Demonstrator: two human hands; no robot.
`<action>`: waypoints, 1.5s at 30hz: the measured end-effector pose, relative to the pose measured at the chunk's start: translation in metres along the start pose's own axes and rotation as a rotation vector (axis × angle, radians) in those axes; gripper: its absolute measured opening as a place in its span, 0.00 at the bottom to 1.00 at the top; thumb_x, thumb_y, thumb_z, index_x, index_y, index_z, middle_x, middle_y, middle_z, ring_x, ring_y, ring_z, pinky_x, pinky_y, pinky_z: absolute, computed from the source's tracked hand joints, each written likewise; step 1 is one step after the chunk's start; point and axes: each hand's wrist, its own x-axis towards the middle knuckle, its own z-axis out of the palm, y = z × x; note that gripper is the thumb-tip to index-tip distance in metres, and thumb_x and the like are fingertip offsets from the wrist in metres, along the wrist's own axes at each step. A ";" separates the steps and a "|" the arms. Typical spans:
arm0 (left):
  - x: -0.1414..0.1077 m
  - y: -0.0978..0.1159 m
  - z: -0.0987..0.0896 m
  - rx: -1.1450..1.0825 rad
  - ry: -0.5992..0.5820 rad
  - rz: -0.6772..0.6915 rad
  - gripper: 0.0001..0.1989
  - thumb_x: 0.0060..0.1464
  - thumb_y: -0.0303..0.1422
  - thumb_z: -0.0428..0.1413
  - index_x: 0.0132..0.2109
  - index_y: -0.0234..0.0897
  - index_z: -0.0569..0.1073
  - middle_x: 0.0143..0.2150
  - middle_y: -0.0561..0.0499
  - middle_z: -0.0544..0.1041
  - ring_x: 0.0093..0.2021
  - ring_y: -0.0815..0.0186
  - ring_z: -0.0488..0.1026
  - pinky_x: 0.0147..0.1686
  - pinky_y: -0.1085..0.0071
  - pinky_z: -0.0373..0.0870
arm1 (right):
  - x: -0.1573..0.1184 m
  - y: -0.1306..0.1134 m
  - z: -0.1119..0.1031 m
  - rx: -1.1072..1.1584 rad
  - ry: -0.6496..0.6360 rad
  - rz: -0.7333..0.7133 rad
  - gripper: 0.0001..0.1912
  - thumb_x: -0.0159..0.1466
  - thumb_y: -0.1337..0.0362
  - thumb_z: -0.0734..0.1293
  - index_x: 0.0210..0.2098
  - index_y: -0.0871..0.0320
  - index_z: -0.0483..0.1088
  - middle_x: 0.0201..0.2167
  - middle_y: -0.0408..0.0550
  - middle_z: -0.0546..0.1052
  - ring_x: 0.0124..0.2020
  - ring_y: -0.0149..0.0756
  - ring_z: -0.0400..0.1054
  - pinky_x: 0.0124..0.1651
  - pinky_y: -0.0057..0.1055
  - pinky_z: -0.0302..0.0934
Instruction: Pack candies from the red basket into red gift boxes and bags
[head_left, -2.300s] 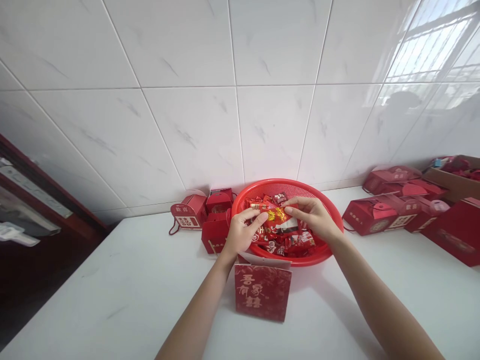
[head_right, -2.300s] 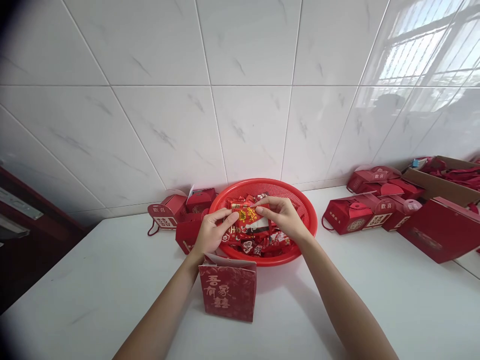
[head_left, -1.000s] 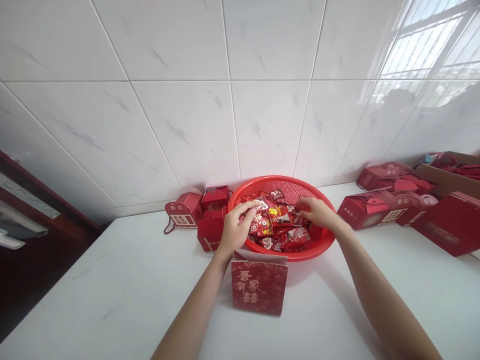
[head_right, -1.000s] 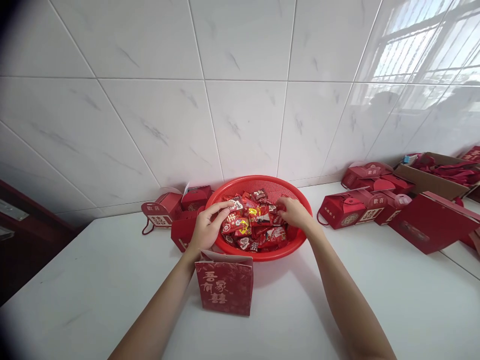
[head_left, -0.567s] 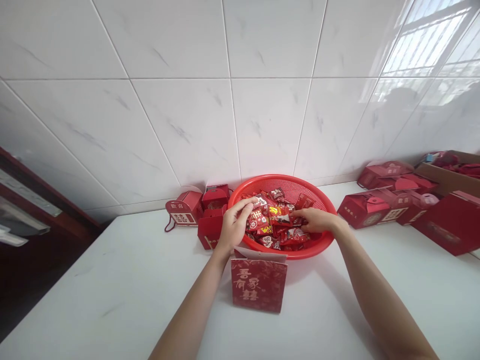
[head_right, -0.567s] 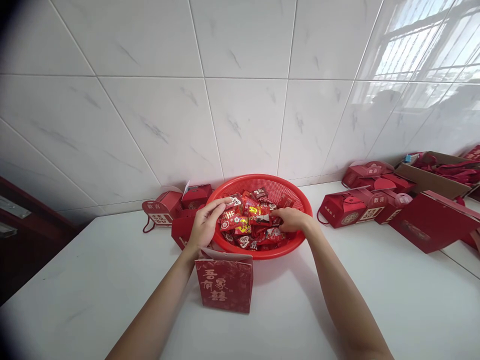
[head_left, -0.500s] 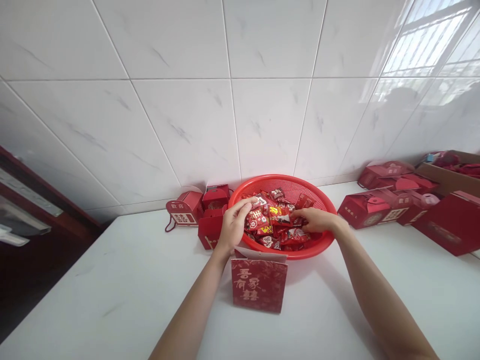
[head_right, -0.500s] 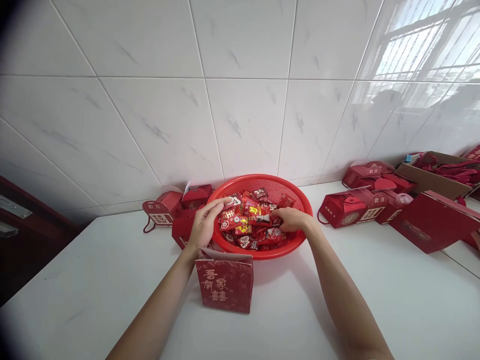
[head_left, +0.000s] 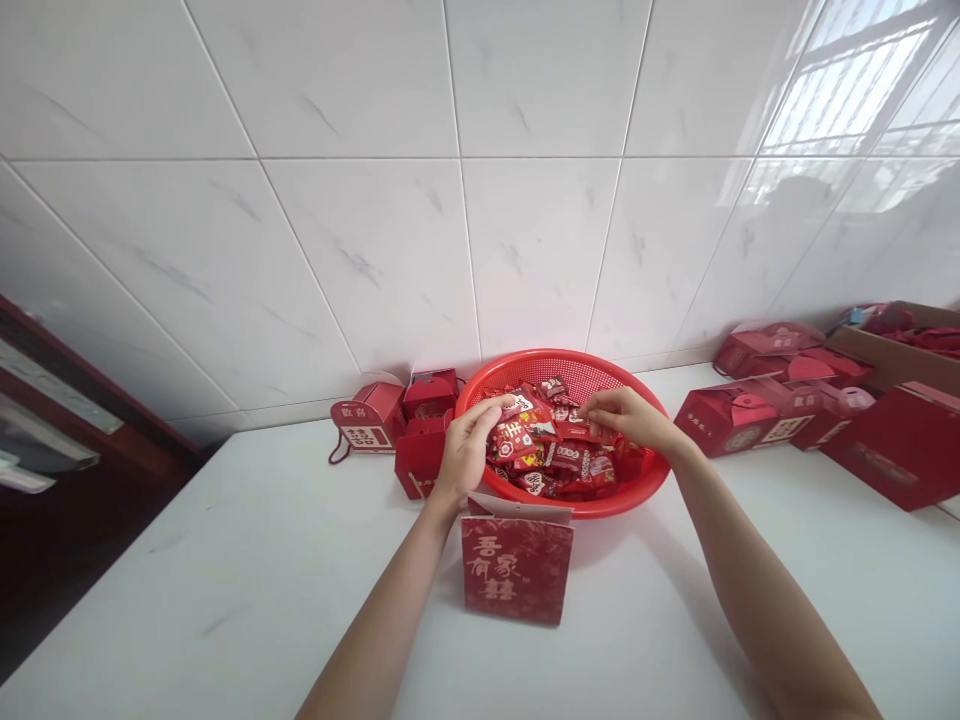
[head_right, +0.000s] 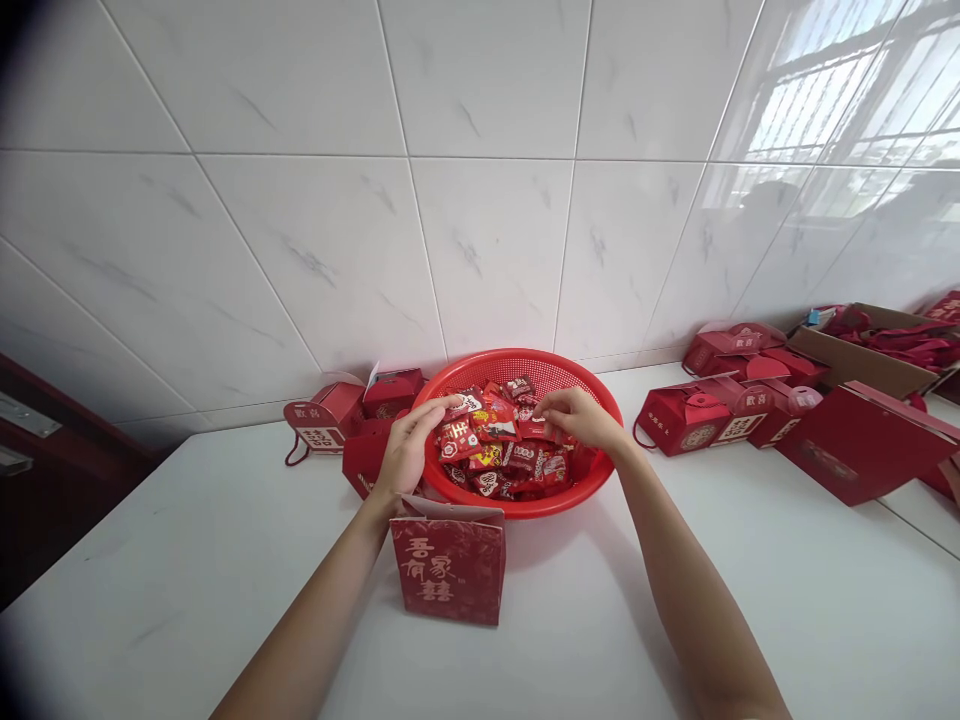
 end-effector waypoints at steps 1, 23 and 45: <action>0.000 0.000 0.000 0.003 -0.003 0.000 0.17 0.59 0.42 0.55 0.44 0.38 0.83 0.52 0.46 0.83 0.59 0.53 0.76 0.59 0.60 0.71 | 0.000 0.000 0.000 0.019 -0.006 0.004 0.12 0.64 0.63 0.61 0.38 0.60 0.75 0.25 0.46 0.78 0.26 0.37 0.73 0.32 0.32 0.66; 0.000 0.001 0.000 0.006 -0.006 0.000 0.16 0.59 0.41 0.55 0.44 0.39 0.83 0.51 0.47 0.83 0.58 0.54 0.76 0.60 0.60 0.71 | -0.012 -0.044 0.031 -0.748 -0.028 0.079 0.10 0.68 0.67 0.61 0.36 0.54 0.75 0.38 0.49 0.80 0.38 0.42 0.73 0.31 0.31 0.49; 0.000 0.001 -0.001 0.048 -0.007 0.014 0.16 0.59 0.42 0.55 0.44 0.40 0.83 0.50 0.47 0.83 0.59 0.53 0.76 0.61 0.59 0.71 | -0.021 -0.038 0.030 -0.702 -0.326 0.157 0.24 0.52 0.74 0.71 0.46 0.48 0.80 0.47 0.49 0.80 0.47 0.49 0.74 0.37 0.32 0.61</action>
